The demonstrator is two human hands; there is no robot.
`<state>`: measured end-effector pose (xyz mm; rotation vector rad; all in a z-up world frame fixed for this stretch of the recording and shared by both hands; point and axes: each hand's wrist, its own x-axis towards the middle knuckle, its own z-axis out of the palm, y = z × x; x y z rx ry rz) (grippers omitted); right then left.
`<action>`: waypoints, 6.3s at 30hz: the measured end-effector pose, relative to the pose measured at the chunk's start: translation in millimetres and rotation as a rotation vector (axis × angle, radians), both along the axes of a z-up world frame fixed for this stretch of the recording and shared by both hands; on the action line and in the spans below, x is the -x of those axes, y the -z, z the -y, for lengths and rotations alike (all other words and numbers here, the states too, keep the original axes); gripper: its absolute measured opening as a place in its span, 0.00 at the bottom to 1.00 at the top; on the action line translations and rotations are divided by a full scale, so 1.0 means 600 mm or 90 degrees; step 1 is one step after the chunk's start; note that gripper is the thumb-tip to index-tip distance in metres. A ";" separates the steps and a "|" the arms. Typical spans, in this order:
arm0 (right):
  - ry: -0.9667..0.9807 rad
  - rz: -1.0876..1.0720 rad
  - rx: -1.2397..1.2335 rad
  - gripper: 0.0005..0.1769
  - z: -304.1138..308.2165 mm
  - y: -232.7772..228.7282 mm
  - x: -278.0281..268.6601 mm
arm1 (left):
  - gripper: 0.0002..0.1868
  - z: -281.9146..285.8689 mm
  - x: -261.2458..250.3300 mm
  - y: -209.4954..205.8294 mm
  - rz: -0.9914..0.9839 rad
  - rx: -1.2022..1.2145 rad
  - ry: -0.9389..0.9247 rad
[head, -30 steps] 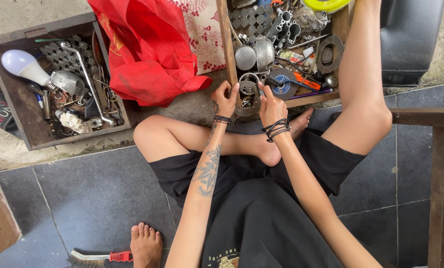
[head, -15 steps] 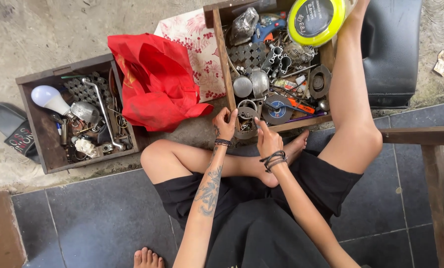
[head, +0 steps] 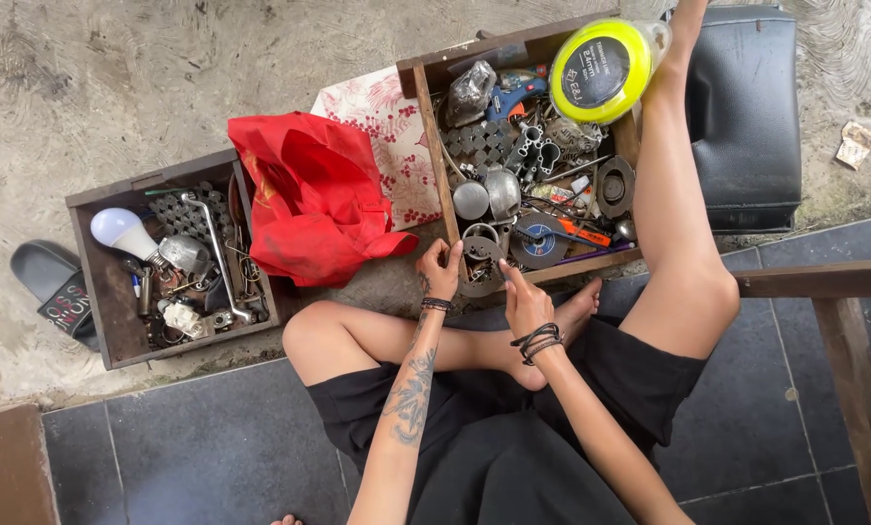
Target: The person sits cross-legged on the floor and scrubs a circular metal part with a wire brush. They rotate the part to clean different areas and then use a red-handled brush to clean the floor nearby.
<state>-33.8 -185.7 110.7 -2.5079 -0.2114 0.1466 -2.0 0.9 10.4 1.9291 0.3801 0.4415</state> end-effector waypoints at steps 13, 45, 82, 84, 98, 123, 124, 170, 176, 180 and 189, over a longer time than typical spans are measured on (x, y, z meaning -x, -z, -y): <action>-0.041 0.041 0.007 0.24 -0.018 0.034 -0.050 | 0.28 0.001 -0.003 -0.021 -0.004 -0.033 0.002; -0.087 0.061 0.063 0.20 -0.002 0.031 -0.053 | 0.28 0.006 -0.001 -0.027 0.031 -0.015 0.016; -0.118 0.027 0.019 0.20 -0.026 -0.025 -0.109 | 0.27 0.022 0.025 -0.017 -0.015 0.112 -0.041; -0.114 0.035 0.008 0.26 -0.016 -0.016 -0.106 | 0.25 0.027 0.047 -0.035 -0.015 0.093 -0.083; -0.094 0.079 0.041 0.18 -0.088 0.016 -0.108 | 0.25 0.066 0.054 -0.011 0.026 0.047 -0.128; -0.057 0.049 0.032 0.19 -0.088 0.023 -0.068 | 0.24 0.064 0.052 -0.021 0.058 0.049 -0.117; -0.055 0.048 0.033 0.19 -0.093 0.032 -0.086 | 0.24 0.063 0.049 -0.022 0.057 0.050 -0.115; -0.341 0.142 0.123 0.07 -0.019 -0.051 -0.153 | 0.25 0.068 0.051 0.022 0.038 0.019 -0.136; -0.450 0.166 0.056 0.06 -0.018 -0.028 -0.197 | 0.25 0.059 0.049 0.024 0.035 0.021 -0.113; -0.443 0.112 0.063 0.07 0.033 -0.036 -0.184 | 0.24 0.065 0.057 0.034 0.027 0.016 -0.108; -0.433 0.081 0.050 0.06 0.022 -0.042 -0.191 | 0.24 0.060 0.056 0.011 0.037 0.025 -0.099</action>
